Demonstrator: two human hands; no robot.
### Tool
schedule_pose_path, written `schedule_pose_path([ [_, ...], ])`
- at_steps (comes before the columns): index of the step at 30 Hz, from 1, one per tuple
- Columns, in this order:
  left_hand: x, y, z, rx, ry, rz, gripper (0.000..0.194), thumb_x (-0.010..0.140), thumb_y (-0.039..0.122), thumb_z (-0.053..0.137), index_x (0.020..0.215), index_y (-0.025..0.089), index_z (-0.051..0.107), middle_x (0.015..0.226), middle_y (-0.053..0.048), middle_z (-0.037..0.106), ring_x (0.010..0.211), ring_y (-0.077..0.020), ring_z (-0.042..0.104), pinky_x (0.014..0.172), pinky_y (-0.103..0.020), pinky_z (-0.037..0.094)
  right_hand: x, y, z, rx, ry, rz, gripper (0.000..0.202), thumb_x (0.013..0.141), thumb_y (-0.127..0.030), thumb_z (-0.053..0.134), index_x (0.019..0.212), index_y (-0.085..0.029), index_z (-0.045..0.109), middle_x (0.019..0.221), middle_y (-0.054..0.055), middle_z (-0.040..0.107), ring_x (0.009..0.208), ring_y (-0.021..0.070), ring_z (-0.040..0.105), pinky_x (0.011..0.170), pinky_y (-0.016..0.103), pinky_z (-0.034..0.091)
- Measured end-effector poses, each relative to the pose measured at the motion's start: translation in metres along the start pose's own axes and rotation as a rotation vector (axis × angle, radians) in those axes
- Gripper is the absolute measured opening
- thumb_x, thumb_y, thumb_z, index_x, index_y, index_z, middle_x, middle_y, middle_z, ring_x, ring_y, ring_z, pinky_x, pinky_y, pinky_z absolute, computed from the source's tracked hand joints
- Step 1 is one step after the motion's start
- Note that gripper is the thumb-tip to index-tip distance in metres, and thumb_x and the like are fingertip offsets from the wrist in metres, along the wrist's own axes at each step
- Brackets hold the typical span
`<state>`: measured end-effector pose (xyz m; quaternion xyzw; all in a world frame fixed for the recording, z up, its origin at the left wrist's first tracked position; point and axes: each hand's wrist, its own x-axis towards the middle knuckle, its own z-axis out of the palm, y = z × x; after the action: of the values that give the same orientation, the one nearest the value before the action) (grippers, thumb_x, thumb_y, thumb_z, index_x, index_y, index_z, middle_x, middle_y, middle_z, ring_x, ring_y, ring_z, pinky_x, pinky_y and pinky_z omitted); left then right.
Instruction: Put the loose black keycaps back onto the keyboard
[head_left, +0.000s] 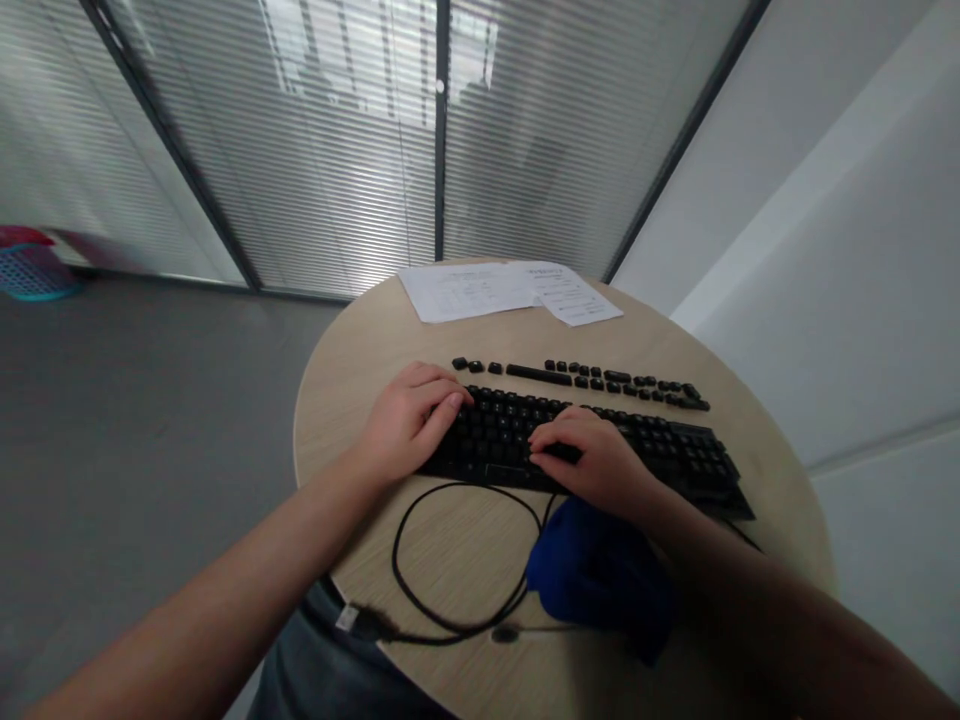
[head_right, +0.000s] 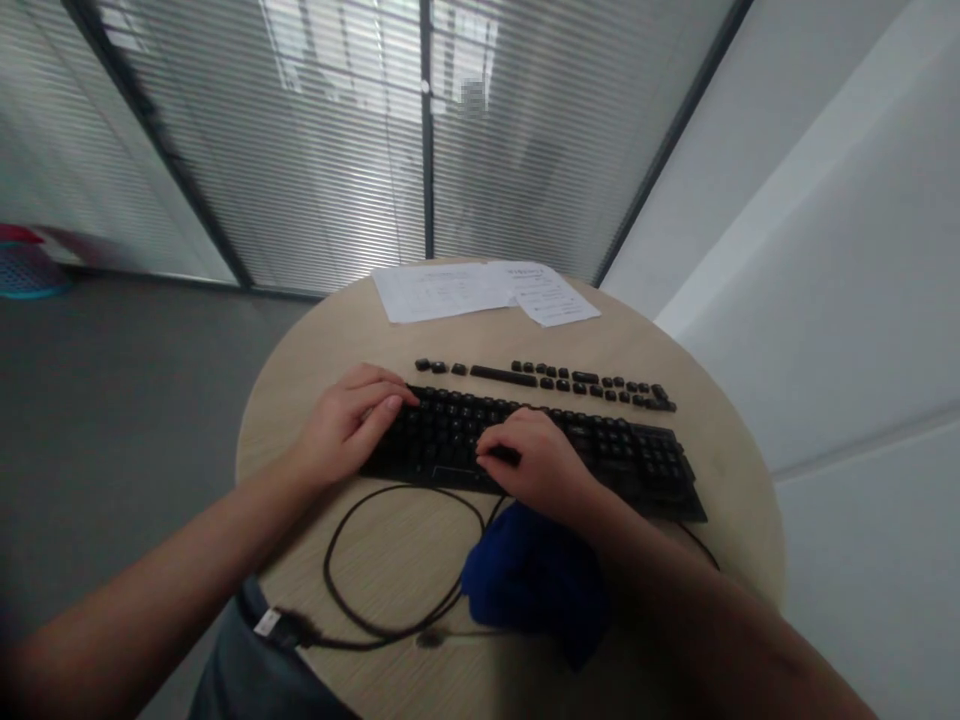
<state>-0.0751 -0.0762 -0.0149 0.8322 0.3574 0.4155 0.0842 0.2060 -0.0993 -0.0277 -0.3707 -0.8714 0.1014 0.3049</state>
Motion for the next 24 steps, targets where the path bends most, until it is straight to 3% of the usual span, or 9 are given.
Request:
schedule_pose_path([
  [3,-0.002,-0.0003,-0.0013,0.001,0.061,-0.053,0.032,0.103,0.031,0.043,0.093,0.018,0.071,0.091,-0.006,0.07,0.091,-0.0218,0.062,0.088,-0.04,0.05,-0.0012,0.0028,0.0048,-0.017,-0.017,-0.039,0.006,0.088,-0.022,0.07,0.09,-0.023,0.075,0.093,0.0,0.074,0.086,0.0143,0.064,0.088,0.031,0.046],
  [12,-0.0034,0.0002,-0.0008,0.008,0.063,-0.141,0.037,0.103,0.035,0.04,0.089,0.018,0.07,0.089,-0.006,0.069,0.088,-0.0219,0.062,0.087,-0.041,0.05,-0.0043,-0.0034,0.0084,-0.117,-0.007,-0.099,0.011,0.093,-0.023,0.066,0.09,-0.024,0.077,0.098,-0.002,0.075,0.088,0.0143,0.063,0.093,0.035,0.041],
  [24,-0.0039,0.0003,-0.0008,-0.001,0.041,-0.128,0.036,0.102,0.033,0.04,0.087,0.018,0.069,0.084,-0.005,0.068,0.084,-0.0211,0.063,0.082,-0.039,0.051,-0.0041,-0.0032,0.0023,-0.197,-0.041,-0.152,0.014,0.095,-0.024,0.064,0.091,-0.025,0.078,0.101,-0.001,0.075,0.087,0.0154,0.059,0.089,0.036,0.038],
])
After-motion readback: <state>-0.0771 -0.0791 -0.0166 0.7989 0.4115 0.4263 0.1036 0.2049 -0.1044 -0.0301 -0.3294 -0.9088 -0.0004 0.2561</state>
